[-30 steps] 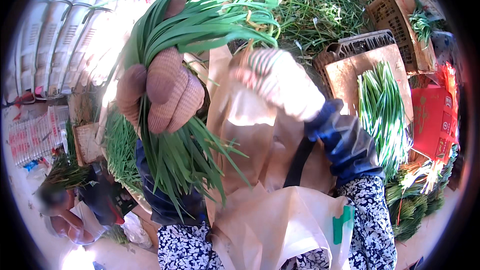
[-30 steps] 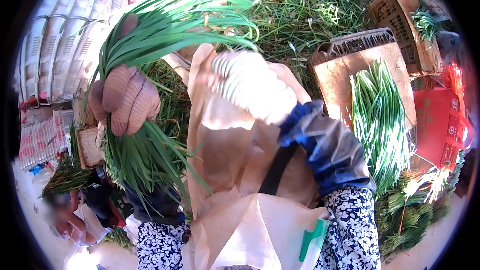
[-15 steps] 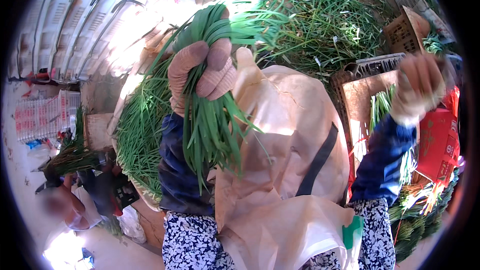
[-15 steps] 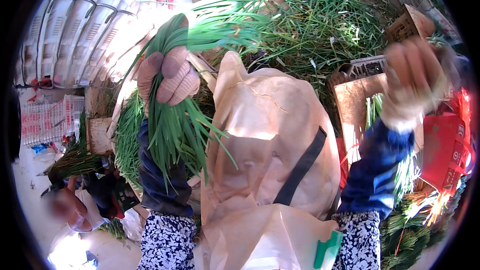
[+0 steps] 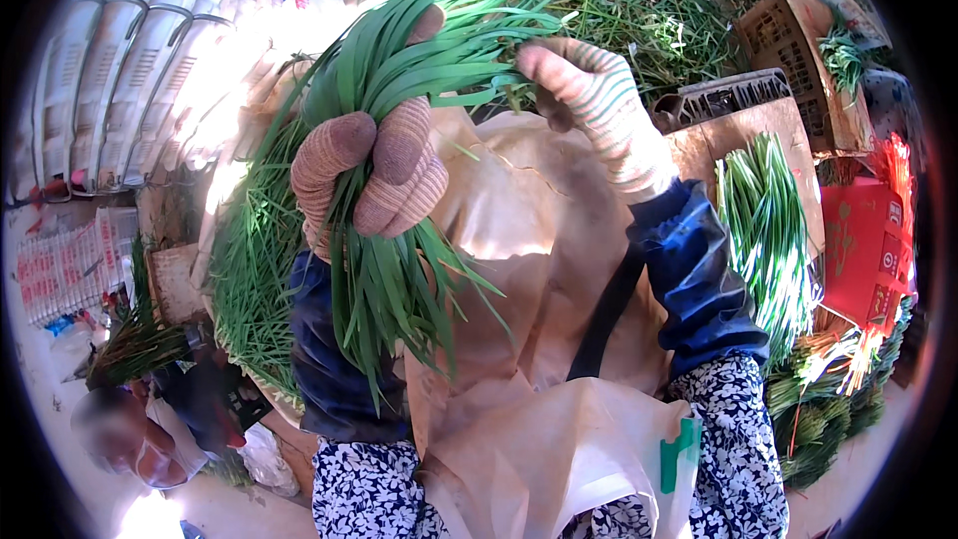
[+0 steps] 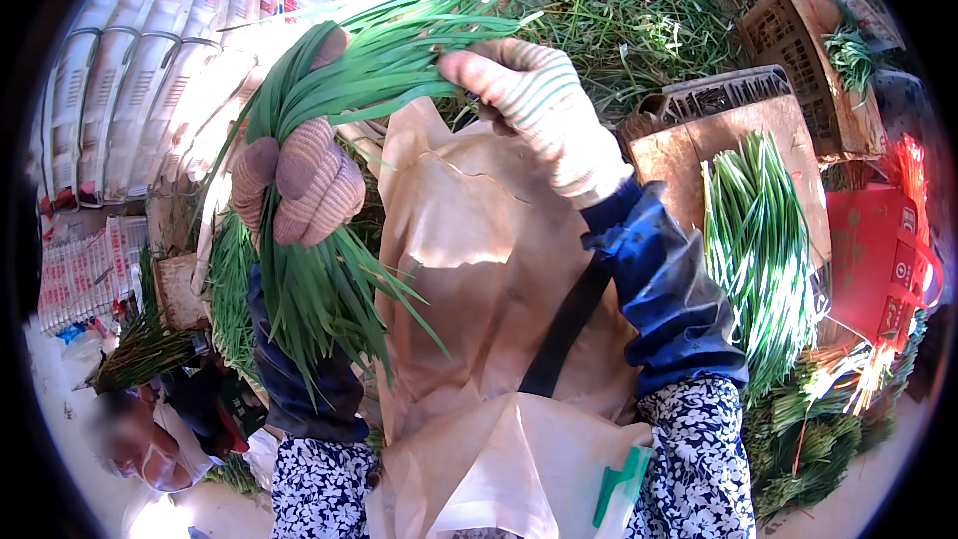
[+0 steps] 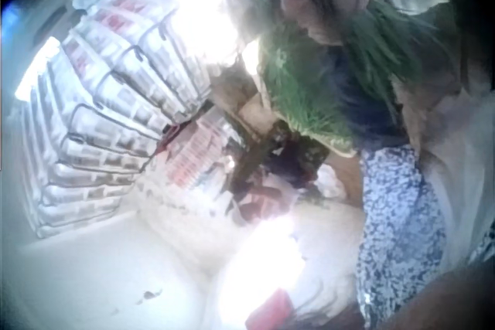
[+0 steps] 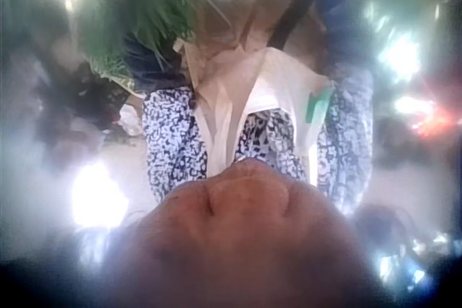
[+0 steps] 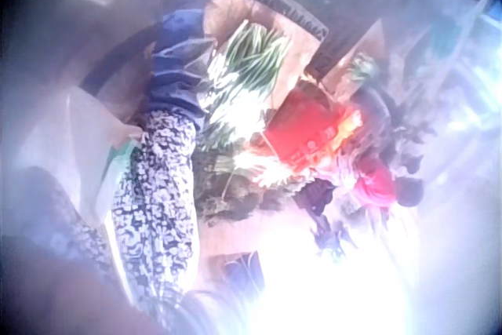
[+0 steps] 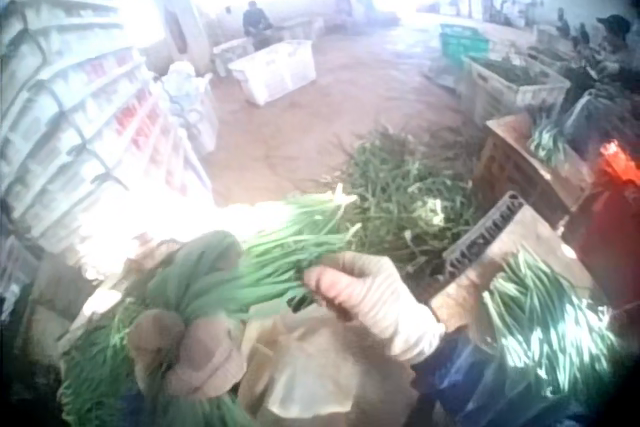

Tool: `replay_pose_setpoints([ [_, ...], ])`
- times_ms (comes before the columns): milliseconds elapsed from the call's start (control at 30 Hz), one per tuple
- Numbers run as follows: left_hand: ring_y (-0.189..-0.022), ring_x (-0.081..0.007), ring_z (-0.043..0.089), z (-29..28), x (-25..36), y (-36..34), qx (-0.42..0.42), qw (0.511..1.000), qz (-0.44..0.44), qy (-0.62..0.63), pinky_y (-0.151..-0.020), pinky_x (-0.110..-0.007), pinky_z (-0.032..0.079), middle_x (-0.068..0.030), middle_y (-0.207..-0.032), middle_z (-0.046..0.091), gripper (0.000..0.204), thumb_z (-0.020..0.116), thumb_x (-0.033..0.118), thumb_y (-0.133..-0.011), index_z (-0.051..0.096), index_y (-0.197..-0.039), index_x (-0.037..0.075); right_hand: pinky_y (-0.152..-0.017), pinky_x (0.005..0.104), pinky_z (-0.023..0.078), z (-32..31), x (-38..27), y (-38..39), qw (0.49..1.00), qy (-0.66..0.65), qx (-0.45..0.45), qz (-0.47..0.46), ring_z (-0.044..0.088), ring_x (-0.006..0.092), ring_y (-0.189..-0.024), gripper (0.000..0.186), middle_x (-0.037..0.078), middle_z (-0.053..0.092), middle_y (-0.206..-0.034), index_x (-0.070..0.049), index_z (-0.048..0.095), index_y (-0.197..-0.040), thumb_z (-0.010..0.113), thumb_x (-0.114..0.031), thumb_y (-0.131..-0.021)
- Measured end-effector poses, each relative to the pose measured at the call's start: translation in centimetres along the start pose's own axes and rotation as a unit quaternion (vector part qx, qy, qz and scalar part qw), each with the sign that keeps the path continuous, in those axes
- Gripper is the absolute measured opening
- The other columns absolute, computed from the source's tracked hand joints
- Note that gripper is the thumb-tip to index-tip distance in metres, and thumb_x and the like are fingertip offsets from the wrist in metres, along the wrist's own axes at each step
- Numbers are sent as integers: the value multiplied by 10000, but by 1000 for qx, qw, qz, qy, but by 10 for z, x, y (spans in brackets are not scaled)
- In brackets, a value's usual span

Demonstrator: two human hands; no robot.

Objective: The person picks up a bundle of green onions from a crate, removes withered or yellowed leaves by hand, aligns the stalks, and ties them together with a red string before setting the bundle aside.

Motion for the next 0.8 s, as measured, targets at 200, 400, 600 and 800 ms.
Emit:
replay_pose_setpoints([
  [200, -345, -67, 393, 3, -9, 4, 26, 1000, -2, -4, -343, -220, 333, -93, -658, 530, 636, 508, 62, -924, 210, -1455, -121, -452, 237, 325, 26, 7, -13, 992, -115, -22, 42, 443, 81, -457, 170, -26, 519, -570, -73, 652, -833, 690, -229, -886],
  [400, -341, -47, 370, -21, 4, 1, 8, 1000, -6, -19, -337, -208, 326, -88, -711, 536, 598, 495, 64, -932, 243, -1441, -123, -473, 241, 332, 13, 8, -5, 941, -304, -148, 27, 439, 102, -488, 207, -36, 449, -565, -33, 629, -901, 661, -237, -894],
  [600, -373, -48, 391, -44, 9, 1, 9, 1000, -3, -27, -345, -201, 327, -80, -745, 534, 546, 504, 88, -947, 313, -1416, -117, -300, 242, 370, -10, -29, 15, 865, -385, -305, -98, 381, 75, -304, 304, -75, 398, -420, 10, 558, -1009, 593, -281, -929],
  [800, -385, -55, 407, -51, 14, -4, 0, 999, -26, -28, -357, -215, 330, -77, -771, 534, 530, 516, 108, -957, 335, -1408, -104, -516, 243, 493, -98, -90, 12, 878, -285, -261, -283, 569, 121, -538, 273, 14, 611, -666, 80, 594, -1089, 504, -125, -934],
])
Point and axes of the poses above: each hand's wrist, its own y-axis away from the middle knuckle, its own z-axis out of the palm, x = y × z, the point moved 2 cm from there along -y, towards the middle knuckle
